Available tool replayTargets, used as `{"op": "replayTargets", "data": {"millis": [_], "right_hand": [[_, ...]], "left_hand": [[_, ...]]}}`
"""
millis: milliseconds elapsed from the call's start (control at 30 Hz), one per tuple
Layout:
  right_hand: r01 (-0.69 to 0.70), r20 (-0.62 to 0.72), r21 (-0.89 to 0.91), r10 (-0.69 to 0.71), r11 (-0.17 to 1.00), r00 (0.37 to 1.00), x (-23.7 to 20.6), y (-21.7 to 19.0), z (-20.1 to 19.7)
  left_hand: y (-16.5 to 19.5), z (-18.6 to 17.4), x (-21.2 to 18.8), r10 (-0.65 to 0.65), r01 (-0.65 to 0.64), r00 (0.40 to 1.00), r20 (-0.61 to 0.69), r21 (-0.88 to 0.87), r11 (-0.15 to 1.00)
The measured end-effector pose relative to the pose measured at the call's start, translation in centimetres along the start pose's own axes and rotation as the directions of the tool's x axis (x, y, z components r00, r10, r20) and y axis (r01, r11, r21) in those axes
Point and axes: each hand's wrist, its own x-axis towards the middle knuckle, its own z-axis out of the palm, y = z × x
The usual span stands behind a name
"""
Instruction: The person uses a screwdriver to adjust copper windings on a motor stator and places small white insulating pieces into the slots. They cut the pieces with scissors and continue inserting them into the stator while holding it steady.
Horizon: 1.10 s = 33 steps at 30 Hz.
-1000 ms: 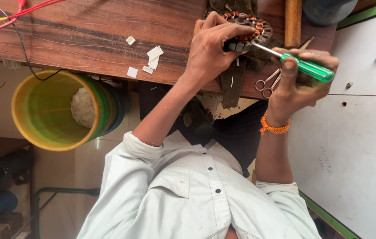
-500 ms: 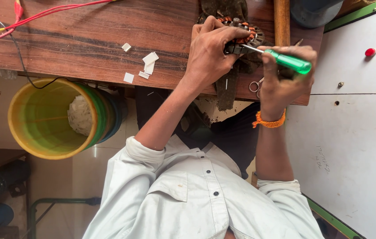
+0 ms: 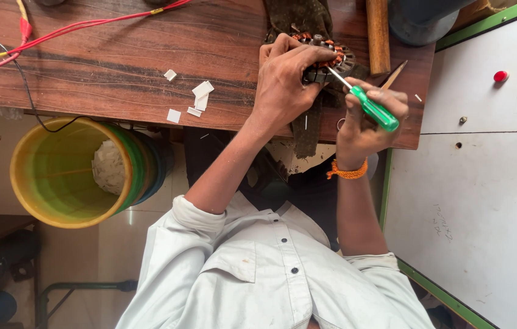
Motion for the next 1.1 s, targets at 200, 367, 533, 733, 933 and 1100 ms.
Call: {"op": "replayTargets", "data": {"millis": [200,367,533,733,933,1100], "right_hand": [[-0.065,-0.026,0.051,0.067,0.997,0.997,-0.2,-0.4,-0.1],[-0.145,0.124,-0.010,0.145,0.989,0.982,1.3,-1.8,-1.0],[-0.082,0.225,-0.255,0.142,0.963,0.964,2.8,-2.6,-0.6],[-0.277,0.232,-0.106,0.294,0.955,0.927,4.6,-3.1,-0.1],[-0.409,0.334,-0.029,0.394,0.912,0.856,7.0,-3.2,-1.7],[-0.387,0.182,0.136,0.361,0.912,0.915,5.0,-2.3,-2.6]], "left_hand": [[0.4,0.2,0.0,0.027,-0.028,1.000,0.016,0.010,1.000],[0.2,0.0,-0.1,-0.048,0.049,0.998,0.030,-0.039,0.998],[0.1,0.2,0.0,-0.003,0.003,1.000,0.002,-0.017,1.000],[-0.8,0.1,-0.1,0.094,-0.093,0.995,0.037,-0.016,0.996],[-1.4,0.3,0.4,0.162,-0.161,0.980,0.113,-0.025,0.987],[-2.5,0.0,0.8,0.213,-0.196,0.968,0.134,-0.131,0.972]]}}
